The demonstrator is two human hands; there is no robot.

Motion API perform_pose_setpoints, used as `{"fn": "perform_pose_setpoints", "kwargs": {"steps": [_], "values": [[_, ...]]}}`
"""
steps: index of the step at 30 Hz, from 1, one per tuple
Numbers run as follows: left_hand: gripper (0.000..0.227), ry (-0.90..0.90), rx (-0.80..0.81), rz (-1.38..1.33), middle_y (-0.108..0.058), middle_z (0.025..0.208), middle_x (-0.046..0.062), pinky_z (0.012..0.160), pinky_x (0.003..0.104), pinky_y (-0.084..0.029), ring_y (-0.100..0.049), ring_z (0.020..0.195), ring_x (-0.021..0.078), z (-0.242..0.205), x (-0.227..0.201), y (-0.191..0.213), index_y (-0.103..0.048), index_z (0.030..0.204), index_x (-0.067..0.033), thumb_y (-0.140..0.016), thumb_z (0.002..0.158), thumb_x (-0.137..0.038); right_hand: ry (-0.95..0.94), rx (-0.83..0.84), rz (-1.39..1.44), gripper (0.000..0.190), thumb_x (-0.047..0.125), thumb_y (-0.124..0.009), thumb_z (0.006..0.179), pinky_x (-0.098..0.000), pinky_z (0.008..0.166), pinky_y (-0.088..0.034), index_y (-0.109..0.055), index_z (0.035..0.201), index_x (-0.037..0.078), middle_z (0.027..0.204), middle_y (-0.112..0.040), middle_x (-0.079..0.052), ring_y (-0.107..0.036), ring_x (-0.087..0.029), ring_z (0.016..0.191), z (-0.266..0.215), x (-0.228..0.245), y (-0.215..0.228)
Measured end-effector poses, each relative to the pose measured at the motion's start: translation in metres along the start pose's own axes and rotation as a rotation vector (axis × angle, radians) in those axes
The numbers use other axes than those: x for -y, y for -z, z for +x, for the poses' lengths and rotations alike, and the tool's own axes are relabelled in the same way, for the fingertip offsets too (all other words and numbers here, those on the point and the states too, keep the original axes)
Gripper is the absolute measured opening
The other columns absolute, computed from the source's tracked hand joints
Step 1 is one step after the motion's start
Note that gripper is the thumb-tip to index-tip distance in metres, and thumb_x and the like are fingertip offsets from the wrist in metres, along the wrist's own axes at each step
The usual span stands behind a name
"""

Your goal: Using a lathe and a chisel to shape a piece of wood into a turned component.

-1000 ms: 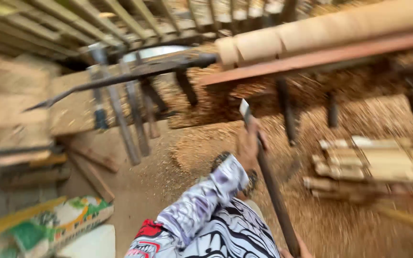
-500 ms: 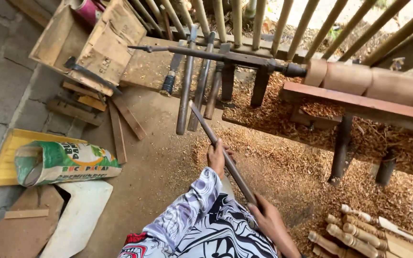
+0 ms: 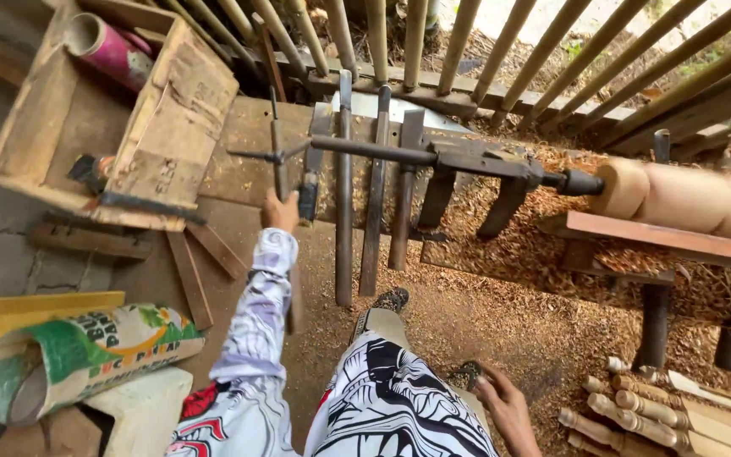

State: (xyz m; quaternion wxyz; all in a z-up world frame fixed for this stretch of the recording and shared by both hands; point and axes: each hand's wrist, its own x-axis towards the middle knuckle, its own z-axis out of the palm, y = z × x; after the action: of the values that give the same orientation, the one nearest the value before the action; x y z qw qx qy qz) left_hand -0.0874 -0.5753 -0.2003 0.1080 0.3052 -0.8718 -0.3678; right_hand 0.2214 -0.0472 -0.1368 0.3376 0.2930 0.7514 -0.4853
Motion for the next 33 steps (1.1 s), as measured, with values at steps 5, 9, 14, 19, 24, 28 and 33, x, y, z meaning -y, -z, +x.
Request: {"fn": "perform_pose_setpoints", "kwargs": {"steps": [5, 9, 14, 19, 24, 28, 33], "values": [[0.034, -0.114, -0.052, 0.14, -0.068, 0.099, 0.026, 0.087, 0.058, -0.05, -0.064, 0.095, 0.049, 0.062, 0.038, -0.025, -0.065, 0.114, -0.0002, -0.077, 0.092, -0.023, -0.161, -0.129, 0.067, 0.055, 0.035, -0.064, 0.096, -0.0428, 0.087, -0.063, -0.058, 0.148, 0.016, 0.124, -0.077, -0.019, -0.077, -0.028, 0.1, -0.006, 0.025, -0.036], [0.048, -0.293, -0.18, 0.323, -0.062, 0.111, 0.027, 0.084, 0.06, -0.046, -0.059, 0.101, 0.0489, 0.067, 0.045, -0.026, -0.061, 0.125, 0.003, -0.081, 0.087, -0.018, 0.04, -0.058, 0.198, 0.054, 0.035, -0.068, 0.094, -0.0421, 0.084, -0.06, -0.065, 0.141, 0.007, 0.118, -0.079, -0.023, -0.073, -0.029, 0.097, 0.001, 0.045, -0.072], [0.054, -0.299, -0.035, 0.307, -0.056, 0.115, 0.026, 0.089, 0.058, -0.047, -0.057, 0.105, 0.0465, 0.064, 0.053, -0.011, -0.057, 0.134, 0.0044, -0.079, 0.09, -0.019, 0.016, -0.01, -0.122, 0.058, 0.042, -0.065, 0.093, -0.0384, 0.089, -0.061, -0.06, 0.145, 0.016, 0.122, -0.077, -0.017, -0.076, -0.026, 0.103, -0.006, 0.091, -0.073], [0.052, -0.19, 0.07, 0.375, -0.055, 0.115, 0.024, 0.083, 0.059, -0.046, -0.057, 0.102, 0.0453, 0.038, -0.003, 0.021, -0.058, 0.127, 0.004, -0.081, 0.092, -0.026, 0.017, -0.079, -0.193, 0.06, 0.044, -0.065, 0.092, -0.0393, 0.093, -0.061, -0.058, 0.144, 0.015, 0.125, -0.076, -0.016, -0.076, -0.026, 0.108, -0.008, 0.109, -0.058], [0.041, -0.364, -0.008, 0.029, -0.061, 0.135, 0.017, 0.106, 0.052, -0.054, -0.062, 0.119, 0.0376, -0.017, -0.025, -0.003, -0.062, 0.14, -0.0065, -0.076, 0.106, -0.025, 0.117, -0.141, -0.212, 0.055, 0.042, -0.066, 0.093, -0.038, 0.089, -0.059, -0.063, 0.138, 0.011, 0.118, -0.078, -0.016, -0.076, -0.025, 0.103, -0.017, 0.146, -0.066], [0.056, -0.163, 0.559, 0.118, -0.074, 0.12, 0.018, 0.095, 0.047, -0.056, -0.072, 0.105, 0.0344, -0.062, -0.1, -0.047, -0.055, 0.152, -0.0123, -0.069, 0.105, -0.038, 0.226, -0.171, -0.127, 0.053, 0.038, -0.068, 0.094, -0.0384, 0.09, -0.058, -0.062, 0.137, 0.007, 0.121, -0.074, -0.017, -0.074, -0.027, 0.105, -0.022, 0.161, -0.09], [0.091, -0.358, 0.502, 0.453, -0.056, 0.136, 0.032, 0.098, 0.057, -0.05, -0.06, 0.118, 0.0513, -0.065, -0.123, -0.1, -0.022, 0.161, -0.0027, -0.075, 0.092, -0.029, 0.417, -0.095, -0.088, 0.046, 0.032, -0.065, 0.097, -0.0404, 0.086, -0.058, -0.064, 0.134, 0.005, 0.114, -0.074, -0.02, -0.074, -0.03, 0.098, -0.052, 0.218, -0.085]]}}
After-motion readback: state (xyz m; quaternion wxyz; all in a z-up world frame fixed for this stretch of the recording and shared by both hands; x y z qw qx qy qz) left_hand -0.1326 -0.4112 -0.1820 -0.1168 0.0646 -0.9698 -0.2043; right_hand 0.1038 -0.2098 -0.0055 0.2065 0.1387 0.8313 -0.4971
